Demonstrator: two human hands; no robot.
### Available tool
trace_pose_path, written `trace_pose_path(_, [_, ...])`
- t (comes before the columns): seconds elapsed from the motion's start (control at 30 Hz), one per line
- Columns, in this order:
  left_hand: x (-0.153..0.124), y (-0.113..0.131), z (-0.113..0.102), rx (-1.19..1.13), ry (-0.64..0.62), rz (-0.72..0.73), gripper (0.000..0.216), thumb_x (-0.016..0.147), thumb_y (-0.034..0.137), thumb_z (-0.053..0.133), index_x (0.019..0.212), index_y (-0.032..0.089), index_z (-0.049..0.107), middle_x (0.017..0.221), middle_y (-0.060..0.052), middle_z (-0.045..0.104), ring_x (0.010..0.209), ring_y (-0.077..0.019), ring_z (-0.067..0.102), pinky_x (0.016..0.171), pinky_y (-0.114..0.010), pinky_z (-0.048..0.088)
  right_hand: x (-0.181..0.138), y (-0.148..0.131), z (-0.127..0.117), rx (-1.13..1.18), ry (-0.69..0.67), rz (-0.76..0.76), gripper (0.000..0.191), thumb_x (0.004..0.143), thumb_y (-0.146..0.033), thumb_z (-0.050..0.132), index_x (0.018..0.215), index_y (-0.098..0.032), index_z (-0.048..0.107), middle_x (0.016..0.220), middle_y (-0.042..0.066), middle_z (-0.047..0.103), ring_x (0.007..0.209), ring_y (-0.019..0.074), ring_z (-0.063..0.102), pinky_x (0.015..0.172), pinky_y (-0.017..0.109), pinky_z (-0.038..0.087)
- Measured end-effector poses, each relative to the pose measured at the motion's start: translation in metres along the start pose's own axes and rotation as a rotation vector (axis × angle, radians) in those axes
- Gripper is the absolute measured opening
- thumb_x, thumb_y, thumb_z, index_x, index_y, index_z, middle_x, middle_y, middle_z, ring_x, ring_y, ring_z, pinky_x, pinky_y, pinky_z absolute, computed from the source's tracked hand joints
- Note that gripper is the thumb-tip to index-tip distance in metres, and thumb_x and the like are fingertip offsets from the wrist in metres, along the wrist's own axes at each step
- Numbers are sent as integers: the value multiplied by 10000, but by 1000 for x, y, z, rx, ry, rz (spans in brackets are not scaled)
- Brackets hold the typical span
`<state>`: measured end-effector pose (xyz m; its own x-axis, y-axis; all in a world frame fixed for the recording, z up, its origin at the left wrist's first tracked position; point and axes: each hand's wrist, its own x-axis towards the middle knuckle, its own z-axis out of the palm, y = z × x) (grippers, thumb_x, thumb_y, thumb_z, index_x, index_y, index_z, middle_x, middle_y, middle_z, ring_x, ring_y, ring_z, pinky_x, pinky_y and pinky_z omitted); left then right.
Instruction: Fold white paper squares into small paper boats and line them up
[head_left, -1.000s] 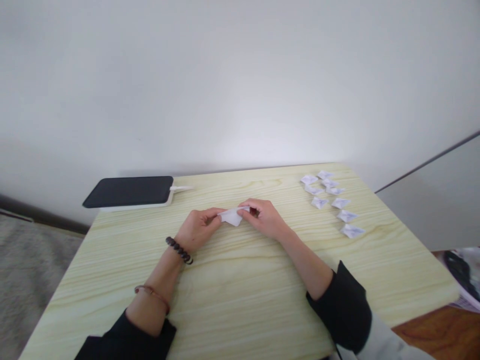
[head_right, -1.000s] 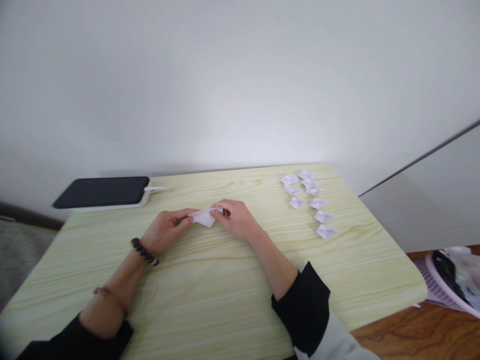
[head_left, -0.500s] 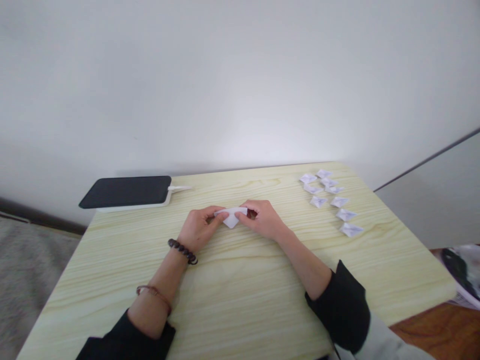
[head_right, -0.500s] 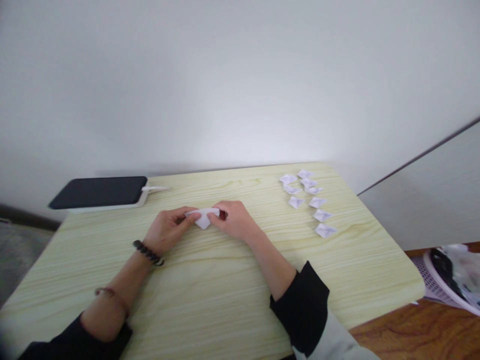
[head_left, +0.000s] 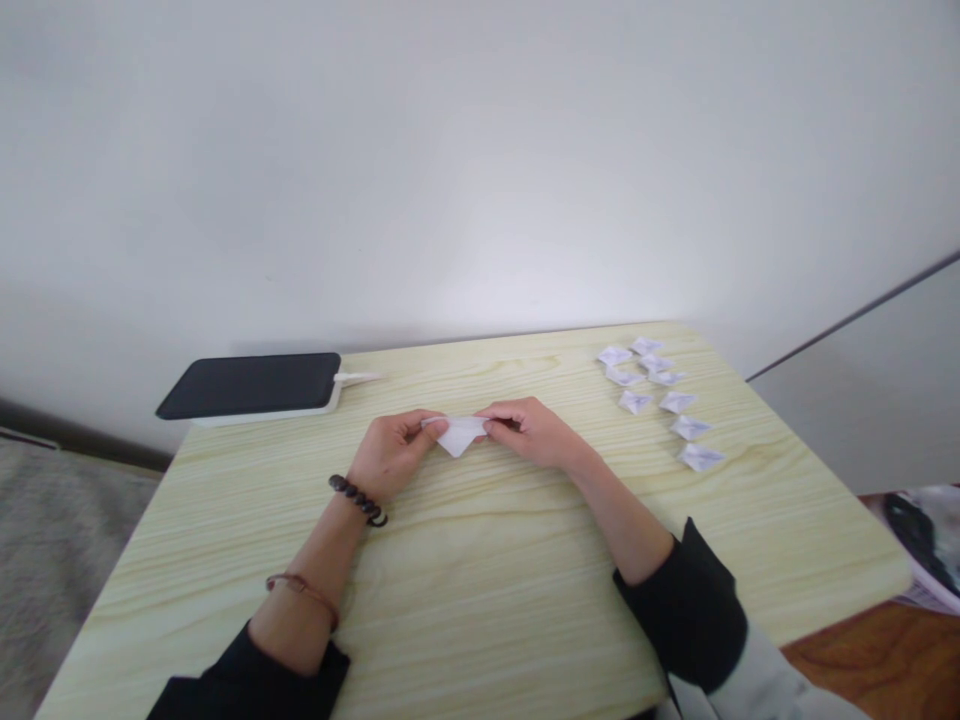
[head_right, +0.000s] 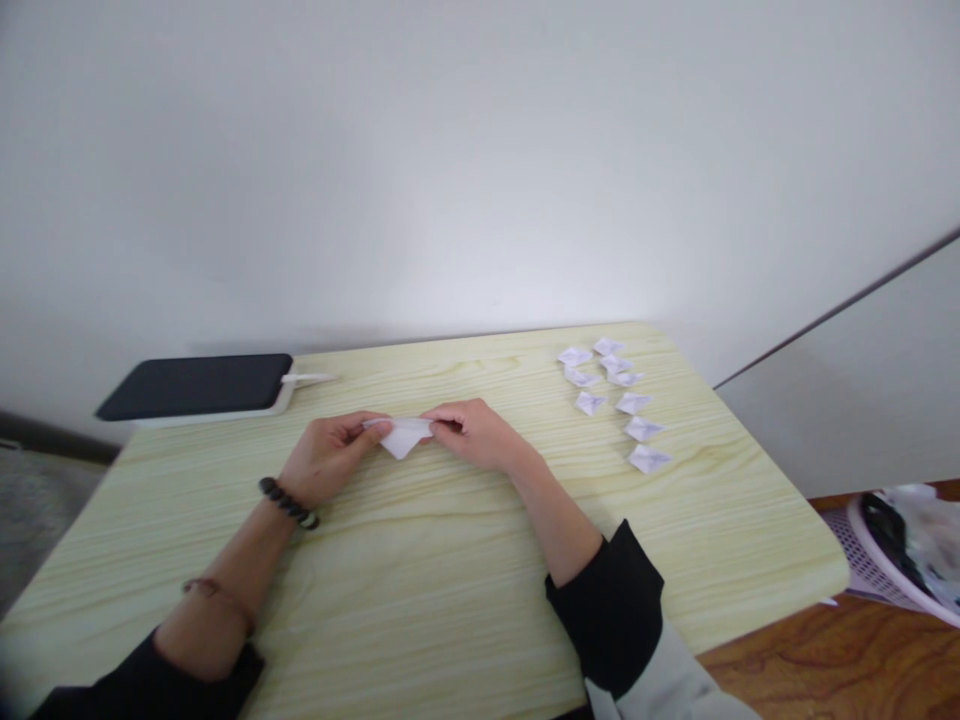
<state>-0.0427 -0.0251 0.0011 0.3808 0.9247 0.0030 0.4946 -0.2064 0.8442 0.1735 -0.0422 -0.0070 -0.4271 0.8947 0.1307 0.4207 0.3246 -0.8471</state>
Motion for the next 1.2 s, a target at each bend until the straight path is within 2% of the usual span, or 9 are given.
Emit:
trace_pose_path(0.2, [0,-5,-3,-33,21,-16,454,794,544,527,916,149,713,817,-45,740,730,-210,645,621,-266,472,-3,2,-4,140,7,0,243,842,-166,482,953,-178,698,828,14,695,767,136,621,743,258,467])
trace_pose_path(0.33, [0,-6,1,-92,-5,-31,451,779,551,565,933,150,703,816,-43,742,720,-203,655,600,-259,478,-2,-2,2,110,51,-3,211,837,-269,572,987,-166,679,876,25,694,761,136,604,702,243,461])
trace_pose_path(0.43, [0,-6,3,-121,18,-45,432,757,532,609,944,151,686,796,-39,741,710,-192,657,607,-255,486,-1,-4,8,-15,137,33,186,852,-297,568,859,-152,685,667,-10,632,598,98,530,569,201,398])
trace_pose_path(0.53, [-1,-6,5,-151,50,-47,420,755,519,623,948,149,674,791,-43,738,714,-189,658,625,-262,496,0,-2,12,-67,176,55,186,857,-289,564,811,-151,680,590,-32,572,531,81,469,522,198,352])
trace_pose_path(0.7, [0,-7,7,-114,151,33,347,767,479,633,883,158,696,846,-55,728,742,-181,644,678,-277,507,1,1,13,-67,304,-33,179,861,-301,575,845,-165,690,714,9,644,616,103,541,576,215,411])
trace_pose_path(0.8, [0,-6,5,-54,233,135,281,771,445,640,836,181,713,865,-46,721,777,-179,635,721,-285,510,1,3,13,-81,414,-111,151,870,-278,571,878,-193,696,843,39,687,697,120,594,631,229,467])
trace_pose_path(0.9, [-1,-6,3,3,306,248,223,796,402,625,818,202,722,887,-42,710,846,-180,632,778,-292,506,1,5,12,-129,468,-159,147,877,-259,556,886,-202,691,861,44,688,714,124,611,627,228,495])
trace_pose_path(1.03, [-1,-9,2,136,343,329,205,856,320,547,861,218,725,926,-38,693,875,-167,626,834,-298,496,1,9,10,-215,430,-198,167,867,-161,515,891,-199,676,903,49,679,760,129,618,652,235,506])
trace_pose_path(1.2, [3,-20,3,364,207,413,222,864,273,518,887,223,733,937,-64,687,907,-206,600,842,-354,490,1,12,8,-348,309,-171,195,784,-61,554,838,-200,679,956,52,671,893,163,615,813,301,494])
